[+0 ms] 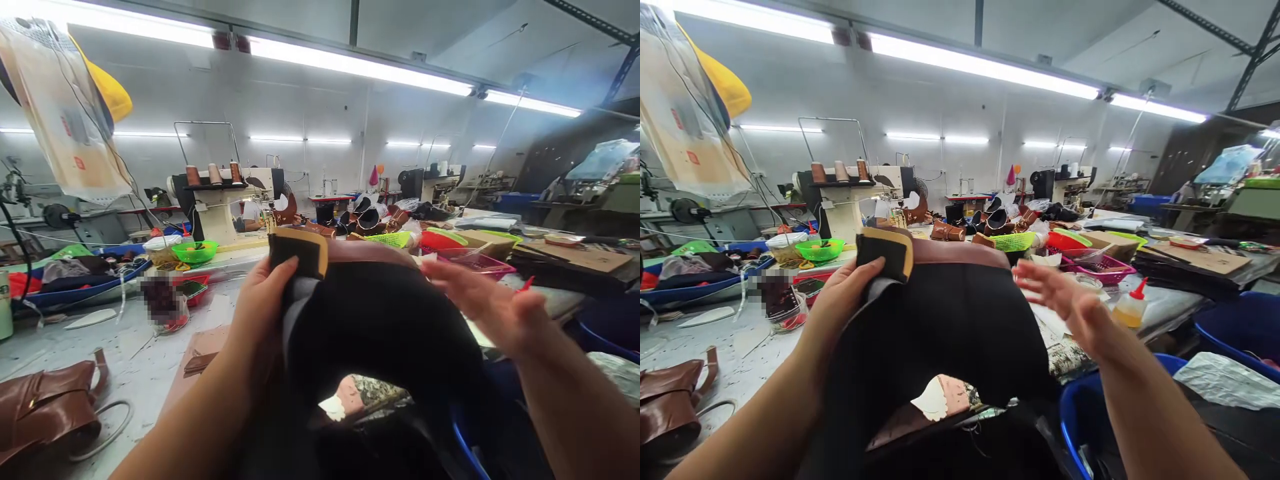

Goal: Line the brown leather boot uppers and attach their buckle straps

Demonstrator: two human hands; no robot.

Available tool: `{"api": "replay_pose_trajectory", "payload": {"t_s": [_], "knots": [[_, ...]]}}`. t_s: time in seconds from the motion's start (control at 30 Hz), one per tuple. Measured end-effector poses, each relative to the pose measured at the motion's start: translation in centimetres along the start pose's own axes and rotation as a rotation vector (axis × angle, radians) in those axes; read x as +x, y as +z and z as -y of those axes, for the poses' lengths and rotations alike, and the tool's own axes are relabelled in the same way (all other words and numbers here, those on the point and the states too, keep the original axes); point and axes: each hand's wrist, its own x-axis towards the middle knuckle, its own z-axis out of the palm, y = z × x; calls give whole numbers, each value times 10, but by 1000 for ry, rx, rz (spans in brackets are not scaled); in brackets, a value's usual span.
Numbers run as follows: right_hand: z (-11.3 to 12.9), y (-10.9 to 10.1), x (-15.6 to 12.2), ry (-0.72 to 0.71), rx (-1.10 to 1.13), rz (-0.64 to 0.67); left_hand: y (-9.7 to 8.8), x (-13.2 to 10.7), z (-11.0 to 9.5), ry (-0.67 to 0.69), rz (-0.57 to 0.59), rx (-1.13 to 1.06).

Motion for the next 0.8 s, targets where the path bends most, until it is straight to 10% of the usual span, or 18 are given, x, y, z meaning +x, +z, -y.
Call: {"api": "replay_pose_trajectory", "payload": {"t_s": [0.1, 0.27, 0.5, 0.8], "knots": [[-49, 23, -32, 194, 345, 238, -13, 0, 7, 27, -91, 4], [-61, 63, -47, 277, 471, -181, -25, -2, 30, 176, -106, 143], [-38, 51, -32, 353, 366, -548, -64, 3, 33, 493, -429, 1015], [-63, 27, -48, 388, 243, 87, -61, -26, -13, 441, -264, 639]]}}
